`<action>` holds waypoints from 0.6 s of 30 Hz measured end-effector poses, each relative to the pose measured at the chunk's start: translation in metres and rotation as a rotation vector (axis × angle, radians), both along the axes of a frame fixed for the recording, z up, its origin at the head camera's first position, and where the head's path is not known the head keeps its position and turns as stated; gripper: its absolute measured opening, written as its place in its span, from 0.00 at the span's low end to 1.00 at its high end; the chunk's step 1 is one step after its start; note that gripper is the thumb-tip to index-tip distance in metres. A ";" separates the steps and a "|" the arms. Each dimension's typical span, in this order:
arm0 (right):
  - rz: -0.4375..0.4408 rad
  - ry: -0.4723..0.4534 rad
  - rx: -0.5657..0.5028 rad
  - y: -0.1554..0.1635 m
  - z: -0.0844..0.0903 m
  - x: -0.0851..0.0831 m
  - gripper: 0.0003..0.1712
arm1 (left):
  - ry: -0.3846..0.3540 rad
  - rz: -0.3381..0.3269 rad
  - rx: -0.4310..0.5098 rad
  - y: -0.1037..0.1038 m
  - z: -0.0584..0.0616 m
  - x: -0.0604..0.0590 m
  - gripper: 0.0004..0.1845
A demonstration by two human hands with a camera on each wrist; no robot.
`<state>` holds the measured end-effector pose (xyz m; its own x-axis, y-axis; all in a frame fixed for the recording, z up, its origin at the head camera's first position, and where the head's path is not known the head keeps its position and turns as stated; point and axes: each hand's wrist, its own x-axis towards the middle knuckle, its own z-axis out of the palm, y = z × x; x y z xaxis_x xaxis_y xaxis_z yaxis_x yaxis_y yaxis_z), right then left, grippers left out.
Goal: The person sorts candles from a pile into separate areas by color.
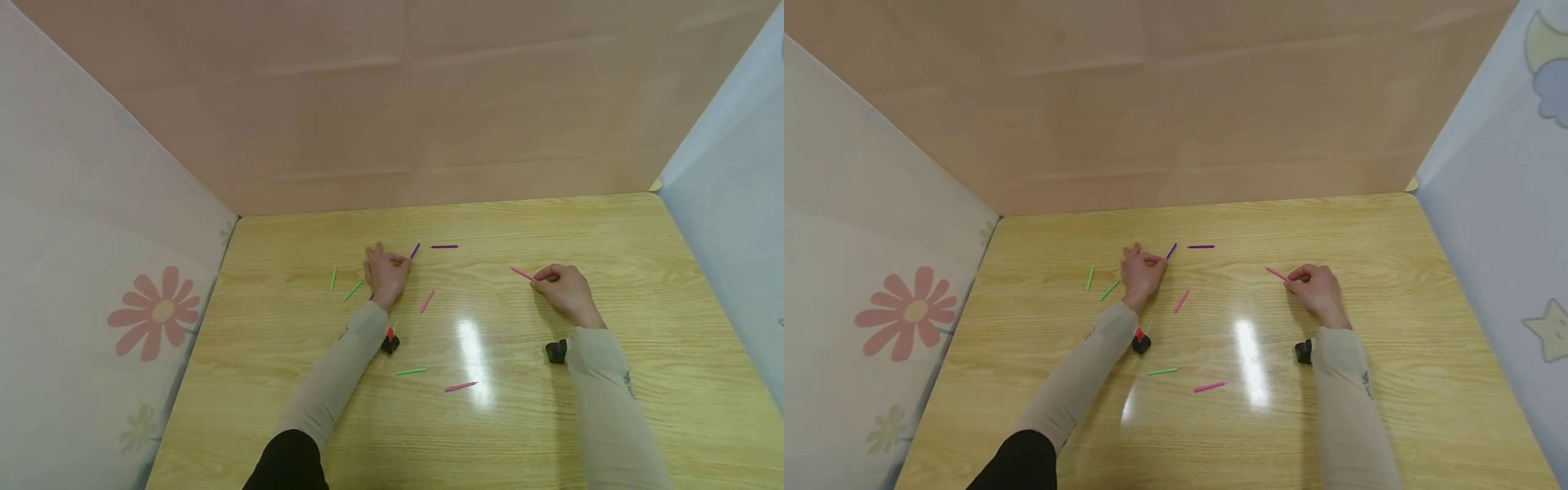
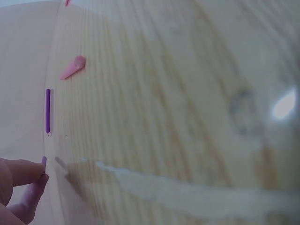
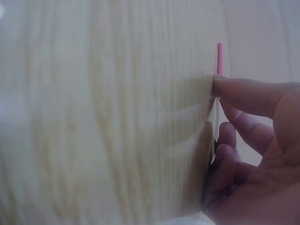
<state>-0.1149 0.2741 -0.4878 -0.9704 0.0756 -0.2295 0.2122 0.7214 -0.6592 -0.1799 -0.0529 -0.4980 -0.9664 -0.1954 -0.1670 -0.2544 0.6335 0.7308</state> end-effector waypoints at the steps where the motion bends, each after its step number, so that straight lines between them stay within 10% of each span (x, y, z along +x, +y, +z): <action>1: 0.001 0.003 0.001 0.000 0.000 0.000 0.17 | -0.002 0.006 -0.002 0.000 0.000 0.000 0.10; 18: 0.008 0.027 0.005 0.001 -0.001 0.001 0.15 | -0.004 -0.016 -0.034 0.005 -0.002 -0.003 0.09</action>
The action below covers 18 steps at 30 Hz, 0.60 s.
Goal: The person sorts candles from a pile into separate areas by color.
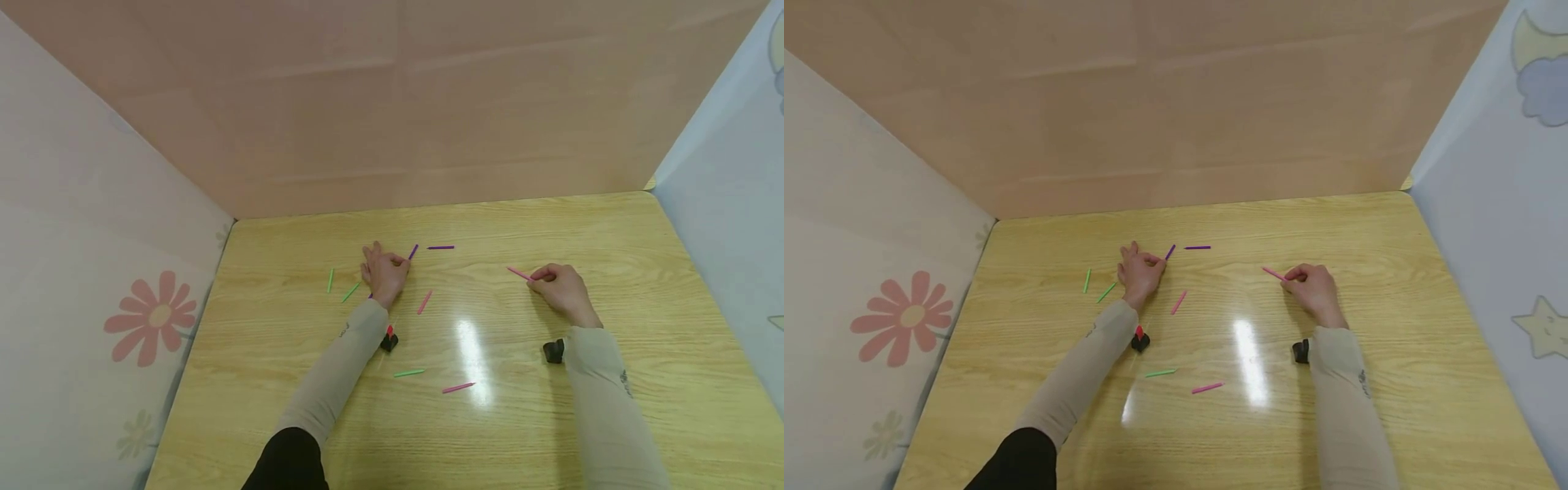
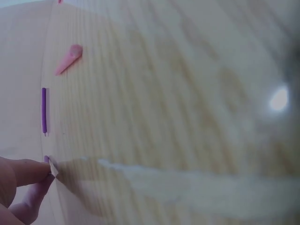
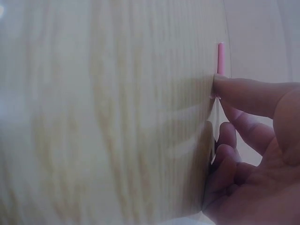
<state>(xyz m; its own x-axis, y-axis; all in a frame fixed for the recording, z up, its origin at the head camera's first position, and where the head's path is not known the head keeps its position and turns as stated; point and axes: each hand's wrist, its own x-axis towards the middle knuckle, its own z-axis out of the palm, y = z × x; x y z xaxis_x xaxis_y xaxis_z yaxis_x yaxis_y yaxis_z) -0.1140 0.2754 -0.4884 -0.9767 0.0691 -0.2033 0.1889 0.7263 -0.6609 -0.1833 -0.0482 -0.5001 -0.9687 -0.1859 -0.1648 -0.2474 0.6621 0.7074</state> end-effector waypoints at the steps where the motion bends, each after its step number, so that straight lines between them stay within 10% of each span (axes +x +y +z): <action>1: 0.001 0.001 -0.001 0.000 0.000 0.000 0.15 | 0.002 -0.002 -0.001 0.000 0.000 0.000 0.09; 18: 0.006 0.001 -0.011 0.000 0.002 0.002 0.16 | 0.012 -0.012 -0.053 0.003 -0.003 -0.006 0.07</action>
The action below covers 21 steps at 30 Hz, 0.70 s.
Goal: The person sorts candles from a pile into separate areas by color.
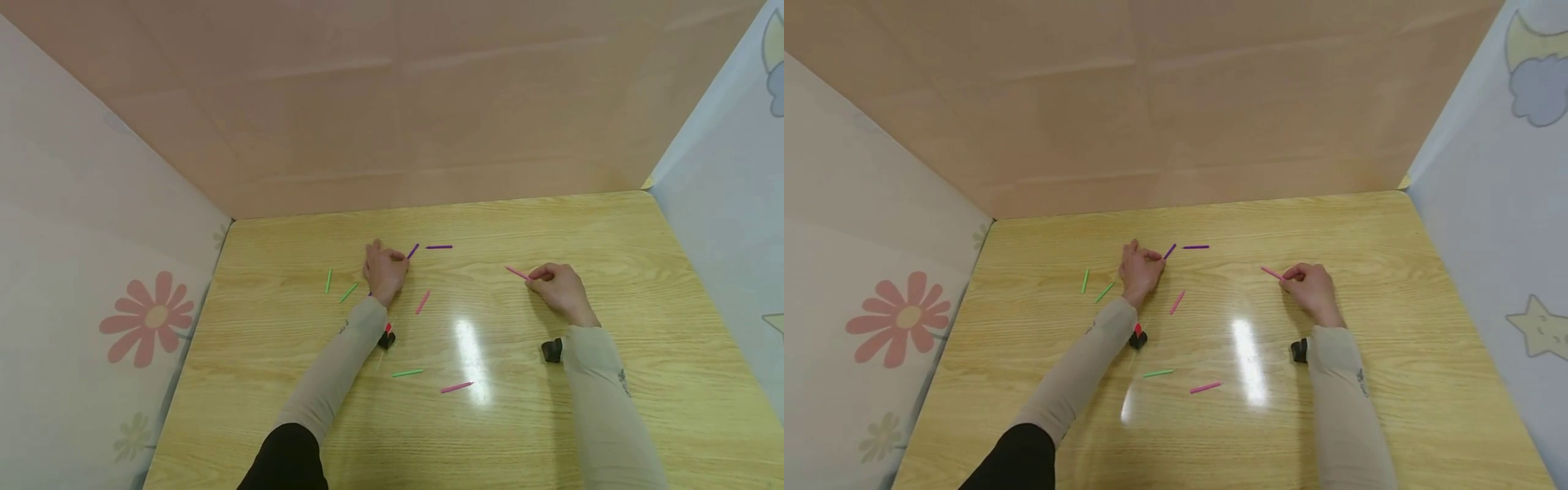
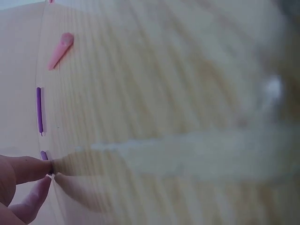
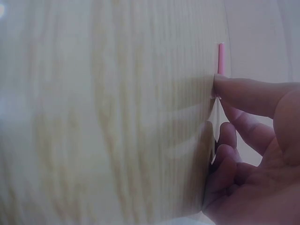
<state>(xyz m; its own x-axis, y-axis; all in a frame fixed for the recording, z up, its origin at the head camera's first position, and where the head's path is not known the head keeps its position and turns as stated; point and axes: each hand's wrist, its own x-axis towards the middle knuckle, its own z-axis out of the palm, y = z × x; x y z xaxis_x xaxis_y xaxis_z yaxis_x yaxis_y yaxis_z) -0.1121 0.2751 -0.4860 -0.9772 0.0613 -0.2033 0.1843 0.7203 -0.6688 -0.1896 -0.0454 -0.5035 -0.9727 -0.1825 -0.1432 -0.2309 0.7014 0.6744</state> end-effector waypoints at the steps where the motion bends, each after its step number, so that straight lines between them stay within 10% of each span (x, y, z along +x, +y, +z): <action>1: 0.000 0.000 -0.001 0.000 0.001 0.000 0.16 | 0.005 0.003 -0.003 0.000 0.000 0.000 0.07; 21: 0.004 -0.003 0.003 -0.002 0.000 0.000 0.16 | -0.002 -0.036 -0.033 -0.003 0.000 -0.001 0.07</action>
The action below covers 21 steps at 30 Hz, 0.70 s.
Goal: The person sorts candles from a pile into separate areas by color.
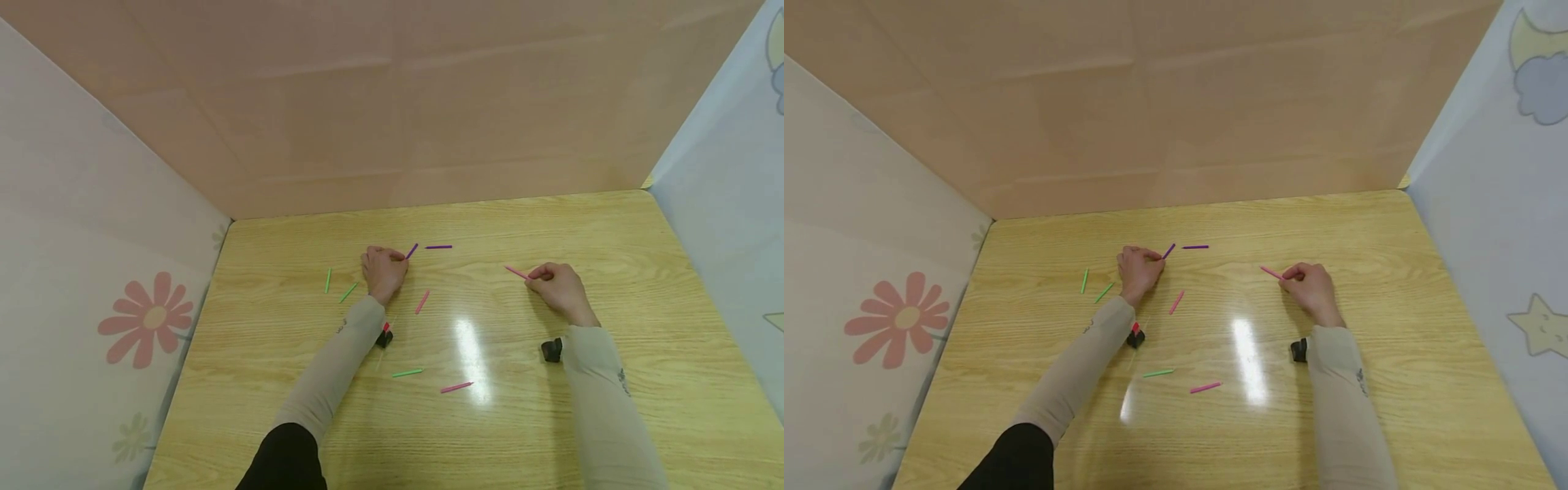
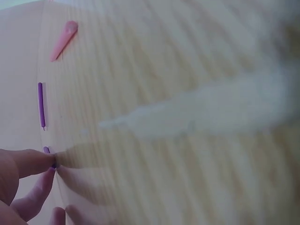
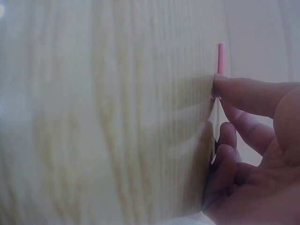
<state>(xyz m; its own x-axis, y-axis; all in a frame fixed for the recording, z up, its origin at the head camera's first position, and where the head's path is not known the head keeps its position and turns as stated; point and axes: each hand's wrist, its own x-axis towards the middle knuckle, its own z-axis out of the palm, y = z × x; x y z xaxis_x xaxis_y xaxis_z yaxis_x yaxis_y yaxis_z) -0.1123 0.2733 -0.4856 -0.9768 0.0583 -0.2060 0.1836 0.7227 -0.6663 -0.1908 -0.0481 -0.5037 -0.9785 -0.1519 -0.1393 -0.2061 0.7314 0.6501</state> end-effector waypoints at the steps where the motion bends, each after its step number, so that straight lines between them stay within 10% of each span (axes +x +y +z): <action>1: 0.000 0.002 0.000 0.000 0.000 0.000 0.16 | -0.002 -0.010 0.000 -0.001 0.001 0.000 0.07; 11: -0.009 -0.023 -0.001 0.003 0.000 -0.001 0.17 | -0.039 -0.168 0.115 -0.018 0.012 -0.007 0.14; 21: -0.010 -0.022 -0.005 0.006 0.000 -0.001 0.18 | -0.075 -0.188 0.320 -0.046 0.041 -0.009 0.11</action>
